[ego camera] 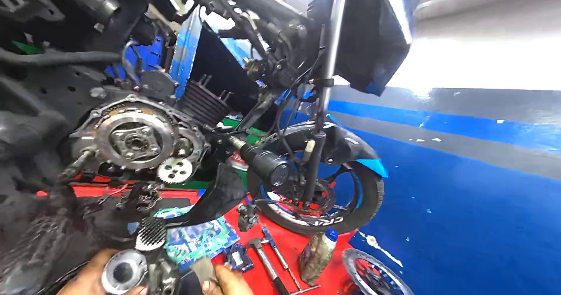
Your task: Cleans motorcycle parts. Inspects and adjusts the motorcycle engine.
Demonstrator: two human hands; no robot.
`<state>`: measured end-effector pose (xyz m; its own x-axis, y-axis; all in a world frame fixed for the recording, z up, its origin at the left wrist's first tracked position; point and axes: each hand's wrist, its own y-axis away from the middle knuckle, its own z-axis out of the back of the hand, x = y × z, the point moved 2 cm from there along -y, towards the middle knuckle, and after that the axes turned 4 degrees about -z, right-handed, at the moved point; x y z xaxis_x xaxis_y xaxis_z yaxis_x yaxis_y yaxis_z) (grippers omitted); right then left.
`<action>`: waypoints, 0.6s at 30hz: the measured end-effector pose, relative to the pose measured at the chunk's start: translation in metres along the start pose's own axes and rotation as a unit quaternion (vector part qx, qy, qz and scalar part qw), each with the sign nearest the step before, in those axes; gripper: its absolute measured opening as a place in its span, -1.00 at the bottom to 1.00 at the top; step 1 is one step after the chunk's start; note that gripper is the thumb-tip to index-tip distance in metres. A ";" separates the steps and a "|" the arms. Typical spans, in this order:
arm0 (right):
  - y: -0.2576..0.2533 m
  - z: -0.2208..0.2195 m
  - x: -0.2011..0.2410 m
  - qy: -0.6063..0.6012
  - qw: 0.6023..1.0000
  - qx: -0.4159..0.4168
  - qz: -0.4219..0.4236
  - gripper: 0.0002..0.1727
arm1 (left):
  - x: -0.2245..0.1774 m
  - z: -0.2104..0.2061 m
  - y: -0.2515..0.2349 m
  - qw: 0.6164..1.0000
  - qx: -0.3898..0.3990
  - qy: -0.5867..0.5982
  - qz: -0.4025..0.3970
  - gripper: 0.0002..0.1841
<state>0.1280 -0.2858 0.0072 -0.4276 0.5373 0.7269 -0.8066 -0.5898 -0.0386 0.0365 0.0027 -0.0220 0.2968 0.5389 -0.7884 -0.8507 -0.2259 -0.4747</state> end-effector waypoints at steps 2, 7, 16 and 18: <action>-0.011 -0.013 0.027 0.039 0.998 0.010 0.040 -0.63 | -0.007 -0.001 0.003 0.997 -0.030 -0.074 0.008 0.01; -0.038 -0.053 0.044 0.089 0.993 0.013 0.082 -0.63 | -0.008 -0.001 0.014 0.994 -0.030 -0.091 0.050 -0.11; -0.062 -0.071 0.037 0.141 0.982 -0.068 0.105 -0.64 | -0.012 -0.013 0.008 0.990 0.025 -0.128 0.053 -0.15; -0.064 -0.074 0.036 0.145 0.978 -0.092 0.116 -0.65 | -0.010 -0.014 0.006 0.994 0.029 -0.093 0.049 -0.15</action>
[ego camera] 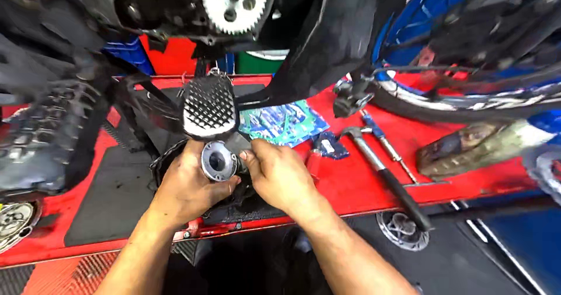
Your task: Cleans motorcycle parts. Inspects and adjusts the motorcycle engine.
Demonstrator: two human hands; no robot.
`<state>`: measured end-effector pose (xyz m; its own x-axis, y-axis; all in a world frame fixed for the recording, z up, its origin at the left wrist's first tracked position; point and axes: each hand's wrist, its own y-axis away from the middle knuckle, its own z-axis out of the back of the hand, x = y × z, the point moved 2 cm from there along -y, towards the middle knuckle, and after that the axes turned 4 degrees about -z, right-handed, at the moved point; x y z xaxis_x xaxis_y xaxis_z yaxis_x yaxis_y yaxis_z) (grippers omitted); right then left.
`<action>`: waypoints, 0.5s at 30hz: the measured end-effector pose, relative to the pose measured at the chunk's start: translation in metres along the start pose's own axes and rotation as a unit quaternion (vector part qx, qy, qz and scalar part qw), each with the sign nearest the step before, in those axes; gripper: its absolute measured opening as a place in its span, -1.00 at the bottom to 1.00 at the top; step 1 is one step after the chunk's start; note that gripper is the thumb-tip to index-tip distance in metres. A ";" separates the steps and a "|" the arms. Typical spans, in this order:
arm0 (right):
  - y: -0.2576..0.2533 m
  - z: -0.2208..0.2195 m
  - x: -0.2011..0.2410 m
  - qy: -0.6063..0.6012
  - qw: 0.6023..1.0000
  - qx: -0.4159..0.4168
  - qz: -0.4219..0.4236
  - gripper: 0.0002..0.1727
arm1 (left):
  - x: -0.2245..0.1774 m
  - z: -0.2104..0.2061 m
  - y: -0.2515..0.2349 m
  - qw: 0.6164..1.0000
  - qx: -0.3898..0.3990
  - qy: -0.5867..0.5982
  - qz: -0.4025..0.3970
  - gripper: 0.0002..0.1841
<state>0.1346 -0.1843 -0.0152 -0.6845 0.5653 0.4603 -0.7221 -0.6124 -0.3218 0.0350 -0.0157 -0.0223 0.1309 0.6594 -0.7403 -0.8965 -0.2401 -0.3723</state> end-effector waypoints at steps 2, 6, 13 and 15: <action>0.001 -0.002 0.001 0.026 0.999 -0.023 0.008 -0.66 | 0.000 0.000 0.000 0.999 0.002 0.035 0.010 -0.14; 0.005 -0.003 0.010 0.089 0.994 -0.064 0.029 -0.65 | -0.006 -0.002 0.001 0.990 0.025 0.140 0.025 -0.18; 0.006 -0.010 0.012 0.071 0.994 -0.072 0.051 -0.67 | -0.007 0.003 0.000 0.981 0.076 0.176 0.028 -0.27; 0.004 -0.011 0.012 0.063 0.994 -0.070 0.052 -0.67 | -0.003 0.006 -0.003 0.980 0.094 0.178 0.007 -0.29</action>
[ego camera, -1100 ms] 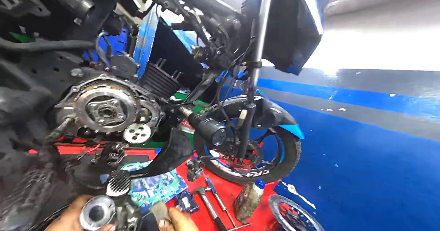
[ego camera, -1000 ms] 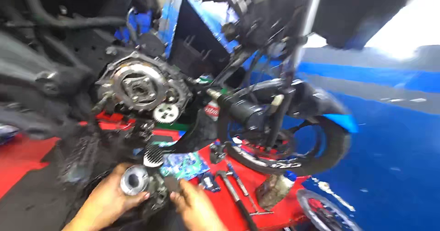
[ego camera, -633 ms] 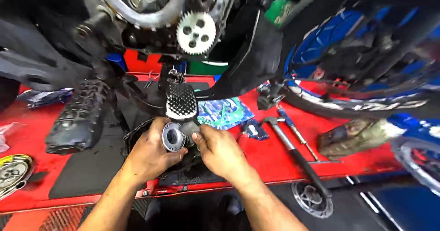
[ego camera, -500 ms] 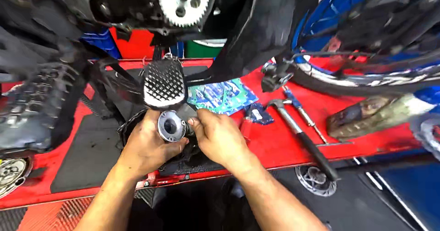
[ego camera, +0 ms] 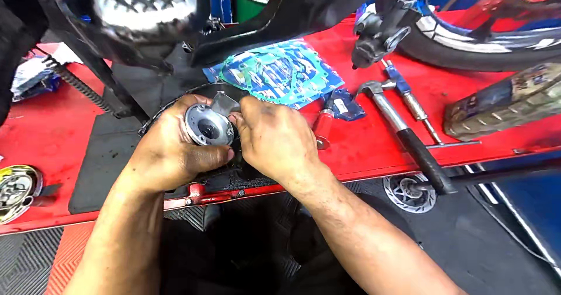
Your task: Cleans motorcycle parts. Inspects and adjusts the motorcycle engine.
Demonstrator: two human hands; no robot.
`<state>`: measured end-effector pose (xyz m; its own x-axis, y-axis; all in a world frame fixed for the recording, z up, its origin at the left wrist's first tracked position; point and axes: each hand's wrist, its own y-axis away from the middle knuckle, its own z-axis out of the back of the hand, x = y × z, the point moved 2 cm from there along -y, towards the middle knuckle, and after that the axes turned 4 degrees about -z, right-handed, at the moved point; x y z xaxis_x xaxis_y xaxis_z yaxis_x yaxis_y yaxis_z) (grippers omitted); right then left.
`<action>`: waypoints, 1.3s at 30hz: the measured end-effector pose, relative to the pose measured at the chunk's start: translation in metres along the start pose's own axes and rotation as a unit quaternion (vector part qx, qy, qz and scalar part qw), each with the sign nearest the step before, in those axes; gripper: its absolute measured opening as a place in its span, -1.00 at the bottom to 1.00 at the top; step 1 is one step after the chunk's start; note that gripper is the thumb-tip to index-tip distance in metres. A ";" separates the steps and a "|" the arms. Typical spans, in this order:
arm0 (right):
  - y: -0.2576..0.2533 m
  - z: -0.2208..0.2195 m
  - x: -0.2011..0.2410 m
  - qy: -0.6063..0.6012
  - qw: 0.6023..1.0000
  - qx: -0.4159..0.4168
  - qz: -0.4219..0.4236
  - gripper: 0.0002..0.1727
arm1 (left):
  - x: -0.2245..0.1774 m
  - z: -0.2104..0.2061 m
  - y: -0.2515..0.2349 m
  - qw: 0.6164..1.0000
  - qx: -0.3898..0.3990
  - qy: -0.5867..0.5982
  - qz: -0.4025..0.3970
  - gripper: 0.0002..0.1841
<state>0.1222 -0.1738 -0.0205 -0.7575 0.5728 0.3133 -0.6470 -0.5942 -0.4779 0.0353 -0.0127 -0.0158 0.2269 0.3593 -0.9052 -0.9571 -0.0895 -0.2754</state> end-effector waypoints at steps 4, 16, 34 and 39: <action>-0.003 0.001 -0.001 -0.019 1.000 0.004 0.006 -0.68 | 0.002 0.007 -0.005 0.998 0.050 0.038 -0.017 -0.35; -0.011 0.009 -0.019 -0.040 0.992 0.023 0.119 -0.68 | 0.004 0.021 -0.007 0.991 0.118 0.058 -0.008 -0.29; -0.005 0.009 -0.014 0.070 0.993 0.023 0.092 -0.62 | -0.004 0.010 0.001 0.945 0.026 -0.323 -0.038 -0.15; -0.004 0.004 -0.010 0.105 0.992 0.054 0.053 -0.64 | -0.006 0.005 -0.001 0.925 0.024 -0.375 -0.062 -0.19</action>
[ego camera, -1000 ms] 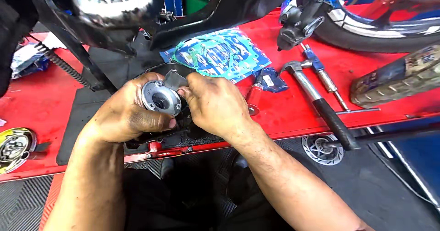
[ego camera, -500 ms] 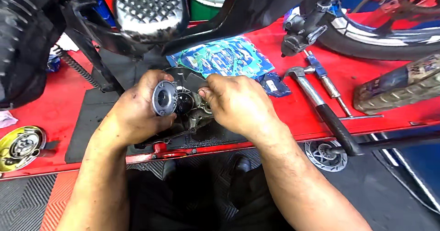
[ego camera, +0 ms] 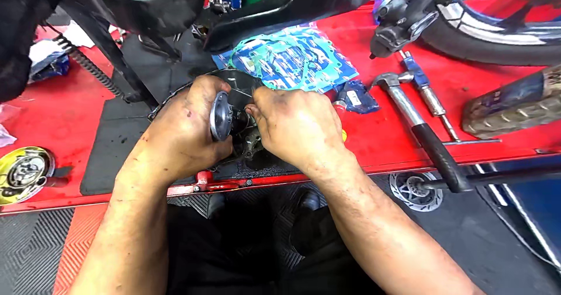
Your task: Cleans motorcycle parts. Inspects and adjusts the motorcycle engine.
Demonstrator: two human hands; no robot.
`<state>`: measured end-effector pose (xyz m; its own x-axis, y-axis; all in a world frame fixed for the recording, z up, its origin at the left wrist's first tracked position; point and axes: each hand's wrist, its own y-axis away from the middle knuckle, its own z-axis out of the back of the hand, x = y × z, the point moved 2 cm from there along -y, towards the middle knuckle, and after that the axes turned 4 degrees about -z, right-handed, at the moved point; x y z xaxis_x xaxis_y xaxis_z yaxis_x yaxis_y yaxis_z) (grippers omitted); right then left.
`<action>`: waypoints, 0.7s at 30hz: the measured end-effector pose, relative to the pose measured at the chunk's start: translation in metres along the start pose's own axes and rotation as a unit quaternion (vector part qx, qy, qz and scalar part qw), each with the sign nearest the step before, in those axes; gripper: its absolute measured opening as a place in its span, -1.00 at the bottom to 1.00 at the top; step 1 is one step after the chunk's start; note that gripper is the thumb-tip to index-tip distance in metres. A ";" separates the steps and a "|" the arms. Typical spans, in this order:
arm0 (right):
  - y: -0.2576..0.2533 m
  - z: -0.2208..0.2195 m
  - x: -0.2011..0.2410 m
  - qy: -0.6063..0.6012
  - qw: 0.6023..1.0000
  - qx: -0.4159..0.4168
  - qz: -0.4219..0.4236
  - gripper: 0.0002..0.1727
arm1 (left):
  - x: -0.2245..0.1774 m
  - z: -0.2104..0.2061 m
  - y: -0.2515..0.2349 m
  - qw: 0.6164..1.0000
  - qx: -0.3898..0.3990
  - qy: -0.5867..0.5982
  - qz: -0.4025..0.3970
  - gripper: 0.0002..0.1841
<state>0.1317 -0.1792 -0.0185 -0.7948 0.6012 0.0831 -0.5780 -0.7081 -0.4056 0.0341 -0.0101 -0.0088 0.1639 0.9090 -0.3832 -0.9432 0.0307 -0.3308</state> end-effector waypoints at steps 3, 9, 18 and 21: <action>-0.002 0.001 0.001 -0.010 0.996 0.081 -0.033 -0.65 | 0.001 -0.004 -0.001 0.999 -0.008 -0.026 -0.024 -0.21; -0.004 0.012 -0.003 -0.040 0.986 0.154 -0.052 -0.67 | -0.002 -0.008 -0.003 0.997 -0.034 -0.033 -0.066 -0.24; -0.003 0.017 -0.014 -0.109 0.974 0.189 -0.058 -0.61 | 0.001 -0.008 -0.005 0.994 -0.065 -0.056 -0.071 -0.30; 0.001 0.019 -0.008 -0.064 0.986 0.152 -0.034 -0.63 | 0.001 -0.006 -0.004 0.994 -0.071 -0.061 -0.052 -0.27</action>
<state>0.1342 -0.1921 -0.0018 -0.7581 0.6129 0.2225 -0.6437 -0.7580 -0.1054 0.0400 -0.0113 -0.0129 0.2140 0.9479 -0.2361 -0.8714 0.0760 -0.4847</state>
